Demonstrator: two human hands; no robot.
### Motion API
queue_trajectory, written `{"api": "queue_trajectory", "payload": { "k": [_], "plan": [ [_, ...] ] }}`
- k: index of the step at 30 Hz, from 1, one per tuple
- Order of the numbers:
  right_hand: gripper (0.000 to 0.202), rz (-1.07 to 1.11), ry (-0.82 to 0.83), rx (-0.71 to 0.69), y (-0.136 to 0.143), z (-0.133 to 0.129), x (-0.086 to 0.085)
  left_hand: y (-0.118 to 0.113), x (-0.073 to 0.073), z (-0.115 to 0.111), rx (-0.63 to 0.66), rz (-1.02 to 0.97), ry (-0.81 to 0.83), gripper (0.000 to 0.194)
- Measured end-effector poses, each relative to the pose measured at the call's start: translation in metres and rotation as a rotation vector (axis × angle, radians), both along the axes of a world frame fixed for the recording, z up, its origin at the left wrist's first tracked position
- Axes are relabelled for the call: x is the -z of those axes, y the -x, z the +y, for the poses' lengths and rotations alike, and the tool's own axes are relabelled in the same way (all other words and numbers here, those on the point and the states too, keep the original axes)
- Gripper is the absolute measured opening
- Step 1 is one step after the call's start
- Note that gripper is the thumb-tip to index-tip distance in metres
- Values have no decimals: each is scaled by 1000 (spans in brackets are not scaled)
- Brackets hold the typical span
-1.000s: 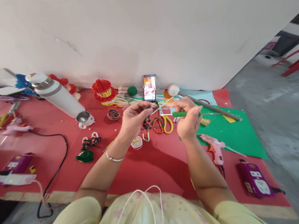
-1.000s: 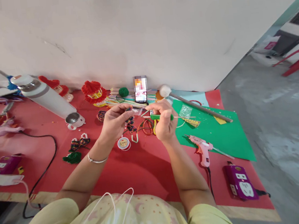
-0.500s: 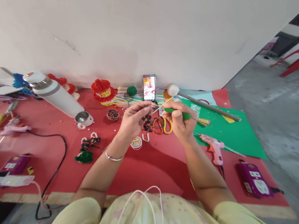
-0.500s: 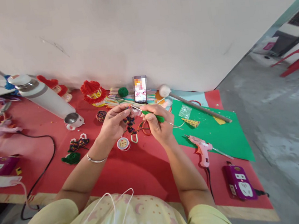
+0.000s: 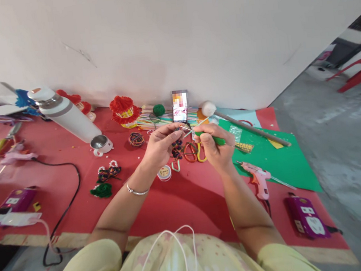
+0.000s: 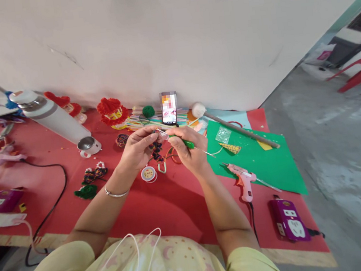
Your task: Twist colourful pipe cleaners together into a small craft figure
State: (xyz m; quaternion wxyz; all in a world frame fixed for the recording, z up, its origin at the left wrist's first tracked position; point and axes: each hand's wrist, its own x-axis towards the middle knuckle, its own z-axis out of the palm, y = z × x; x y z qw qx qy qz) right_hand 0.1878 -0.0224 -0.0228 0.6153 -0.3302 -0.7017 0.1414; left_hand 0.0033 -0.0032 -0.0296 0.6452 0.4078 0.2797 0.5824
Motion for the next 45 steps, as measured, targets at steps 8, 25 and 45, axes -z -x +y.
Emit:
{"api": "queue_trajectory", "payload": {
  "k": [8,25,45],
  "plan": [
    [13,-79,-60,81,9,-4,-6,2,5,4,-85,54,-162,27],
    [47,598,489,-161,15,20,16,-14,19,-2,-470,693,-701,30],
    [63,744,773,-238,0,31,4,10,10,9,-251,581,-682,45]
  ]
}}
